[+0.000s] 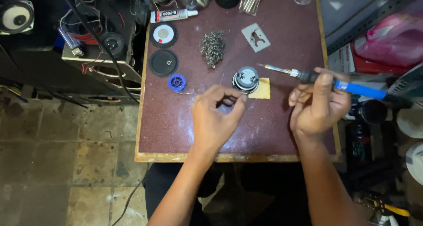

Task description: Finalizing solder connections on a small electronic component using a soldering iron at a workbench.

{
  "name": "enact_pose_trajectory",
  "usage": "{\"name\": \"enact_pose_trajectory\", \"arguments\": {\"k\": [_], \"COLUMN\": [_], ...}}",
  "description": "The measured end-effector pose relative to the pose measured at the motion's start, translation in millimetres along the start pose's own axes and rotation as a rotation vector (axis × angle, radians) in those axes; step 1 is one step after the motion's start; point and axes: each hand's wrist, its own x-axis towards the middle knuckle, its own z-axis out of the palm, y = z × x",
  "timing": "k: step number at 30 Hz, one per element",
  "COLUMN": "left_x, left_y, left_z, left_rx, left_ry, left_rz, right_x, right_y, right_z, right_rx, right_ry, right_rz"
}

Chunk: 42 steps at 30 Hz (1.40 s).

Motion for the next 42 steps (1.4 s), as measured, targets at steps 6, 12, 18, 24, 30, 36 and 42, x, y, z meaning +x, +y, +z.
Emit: {"name": "enact_pose_trajectory", "arguments": {"k": [6,12,18,24,30,36,42], "left_x": [4,6,5,6,7,6,6], "left_y": [-12,-8,-11,-10,-11,-9,-9], "left_z": [13,13,18,18,18,17,16], "left_rx": [-0.081,0.025,0.107,0.143,0.158,0.166,0.157], "left_ry": [0.041,0.059,0.123,0.16,0.158,0.119,0.096], "left_rz": [0.18,0.323,0.424,0.506,0.546,0.551,0.533], "right_x": [-10,-16,-18,-20,-19,-15,-14], "right_y": [-10,-30,-31,-40,-34,-30,-27], "right_z": [16,26,23,33,28,23,21], "right_rx": [-0.017,-0.275,-0.351,-0.365,-0.465,-0.441,-0.319], "right_ry": [-0.058,-0.334,-0.404,-0.458,-0.442,-0.458,-0.426], "right_rz": [0.109,0.038,-0.091,-0.017,-0.021,-0.087,-0.025]}}
